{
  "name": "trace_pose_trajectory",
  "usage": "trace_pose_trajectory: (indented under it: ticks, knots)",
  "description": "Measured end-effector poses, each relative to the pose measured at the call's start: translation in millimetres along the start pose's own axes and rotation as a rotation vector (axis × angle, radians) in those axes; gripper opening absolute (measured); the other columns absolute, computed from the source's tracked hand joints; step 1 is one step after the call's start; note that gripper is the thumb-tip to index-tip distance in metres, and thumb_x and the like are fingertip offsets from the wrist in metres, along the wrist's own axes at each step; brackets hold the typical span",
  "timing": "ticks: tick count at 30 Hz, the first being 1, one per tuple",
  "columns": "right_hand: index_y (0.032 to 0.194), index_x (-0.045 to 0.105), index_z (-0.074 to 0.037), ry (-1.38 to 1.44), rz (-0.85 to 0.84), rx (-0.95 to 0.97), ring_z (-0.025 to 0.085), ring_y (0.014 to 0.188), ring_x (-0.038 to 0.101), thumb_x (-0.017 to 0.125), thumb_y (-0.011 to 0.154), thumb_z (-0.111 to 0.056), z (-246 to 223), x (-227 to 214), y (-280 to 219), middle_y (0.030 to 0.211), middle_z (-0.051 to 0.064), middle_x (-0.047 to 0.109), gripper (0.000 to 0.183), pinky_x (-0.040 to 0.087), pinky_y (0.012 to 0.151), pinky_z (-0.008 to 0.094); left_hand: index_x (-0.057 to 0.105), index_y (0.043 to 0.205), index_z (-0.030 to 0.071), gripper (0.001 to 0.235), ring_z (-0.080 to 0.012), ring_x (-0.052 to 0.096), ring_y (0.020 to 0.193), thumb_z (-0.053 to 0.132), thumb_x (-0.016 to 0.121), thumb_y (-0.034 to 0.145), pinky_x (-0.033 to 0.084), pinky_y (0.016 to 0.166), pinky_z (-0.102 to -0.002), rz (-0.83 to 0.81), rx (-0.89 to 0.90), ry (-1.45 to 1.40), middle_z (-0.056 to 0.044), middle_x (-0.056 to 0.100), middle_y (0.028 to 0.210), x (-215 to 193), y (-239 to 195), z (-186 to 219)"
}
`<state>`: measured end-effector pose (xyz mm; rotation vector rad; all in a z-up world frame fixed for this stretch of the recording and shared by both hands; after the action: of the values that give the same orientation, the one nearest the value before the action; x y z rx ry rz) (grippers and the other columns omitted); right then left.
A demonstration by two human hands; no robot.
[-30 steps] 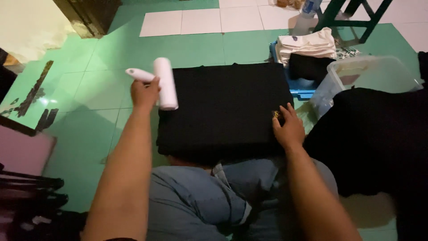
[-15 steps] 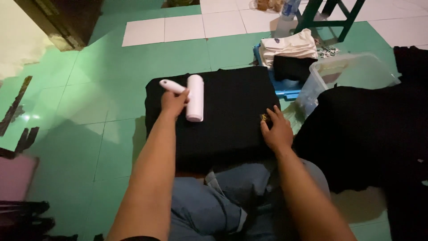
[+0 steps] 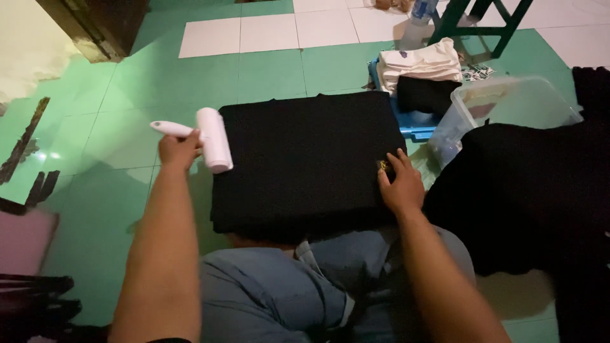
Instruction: The person uses a lint roller to clean a black t-shirt laid flat on their lap. They roll the device across the fabric, smooth the shirt with their hands, and flip it over to clean the other side.
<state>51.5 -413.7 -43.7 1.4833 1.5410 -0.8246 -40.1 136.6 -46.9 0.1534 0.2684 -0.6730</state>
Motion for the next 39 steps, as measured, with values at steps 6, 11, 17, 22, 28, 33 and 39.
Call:
trace_pose_trajectory:
  ticks: [6, 11, 17, 22, 28, 33, 39]
  knots:
    - [0.147, 0.060, -0.026, 0.007, 0.017, -0.004, 0.042, 0.131, 0.056, 0.061, 0.099, -0.040, -1.7, -2.4, -2.1, 0.163, -0.003, 0.044, 0.050, 0.050, 0.104, 0.057, 0.066, 0.102, -0.007, 0.032, -0.0245, 0.074, 0.058, 0.022, 0.080, 0.096, 0.065, 0.047, -0.029, 0.162, -0.005, 0.131, -0.017, 0.072, 0.076, -46.3, 2.1, -25.0]
    - [0.148, 0.060, -0.024, 0.019, 0.032, -0.018, 0.043, 0.132, 0.054, 0.062, 0.099, -0.037, -2.2, -1.1, -3.4, 0.164, 0.000, 0.044, 0.051, 0.047, 0.106, 0.057, 0.074, 0.090, 0.007, 0.028, -0.0241, 0.075, 0.068, 0.033, 0.083, 0.095, 0.056, 0.066, -0.039, 0.180, 0.151, 0.326, -0.006, 0.072, 0.069, -30.8, -9.1, -0.3]
    - [0.147, 0.061, -0.024, 0.017, 0.034, -0.027, 0.042, 0.134, 0.054, 0.062, 0.099, -0.040, -0.9, -0.2, -1.1, 0.163, 0.000, 0.044, 0.050, 0.046, 0.107, 0.057, 0.071, 0.094, -0.004, 0.031, -0.0326, 0.075, 0.072, 0.025, 0.080, 0.094, 0.055, 0.069, -0.045, 0.165, 0.341, 0.161, -0.019, 0.071, 0.071, 32.9, -35.1, 80.1]
    - [0.148, 0.060, -0.026, 0.040, 0.022, -0.007, 0.041, 0.135, 0.052, 0.061, 0.100, -0.038, -2.9, -2.0, -2.6, 0.164, -0.003, 0.043, 0.050, 0.045, 0.108, 0.056, 0.075, 0.096, -0.002, 0.032, -0.0363, 0.076, 0.080, 0.030, 0.076, 0.094, 0.054, 0.070, -0.045, -0.019, 0.346, 0.051, -0.022, 0.073, 0.077, 101.7, -66.7, 91.3]
    - [0.148, 0.060, -0.026, 0.011, 0.025, -0.009, 0.040, 0.134, 0.053, 0.061, 0.100, -0.041, 3.1, 5.0, 0.2, 0.164, -0.005, 0.042, 0.050, 0.046, 0.108, 0.056, 0.077, 0.103, 0.002, 0.032, -0.0366, 0.075, 0.079, 0.031, 0.079, 0.091, 0.057, 0.069, -0.048, -0.228, 0.233, 0.197, -0.017, 0.074, 0.076, 130.4, -98.1, 49.4]
    - [0.149, 0.059, -0.024, 0.039, 0.010, -0.019, 0.043, 0.135, 0.052, 0.059, 0.100, -0.040, 2.4, 3.6, -1.4, 0.165, -0.003, 0.041, 0.051, 0.044, 0.110, 0.057, 0.076, 0.098, 0.000, 0.032, -0.0343, 0.076, 0.080, 0.031, 0.078, 0.091, 0.057, 0.069, -0.047, -0.146, 0.203, 0.225, -0.017, 0.075, 0.078, 94.7, -95.0, 46.2]
    - [0.148, 0.060, -0.025, 0.041, 0.033, -0.031, 0.041, 0.135, 0.052, 0.061, 0.100, -0.039, 6.9, 8.2, 0.9, 0.164, -0.001, 0.042, 0.050, 0.044, 0.111, 0.054, 0.074, 0.101, -0.005, 0.037, -0.0388, 0.074, 0.082, 0.031, 0.077, 0.094, 0.053, 0.071, -0.052, -0.042, 0.200, 0.247, -0.024, 0.072, 0.082, 19.3, -83.0, 36.7]
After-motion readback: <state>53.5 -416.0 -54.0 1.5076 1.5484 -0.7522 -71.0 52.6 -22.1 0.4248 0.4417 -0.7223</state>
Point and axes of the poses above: each hand's wrist, its own y-axis towards the middle knuckle, its own x-axis out of the palm, z = x × y, the point moved 3 cm from there along y, towards the middle knuckle
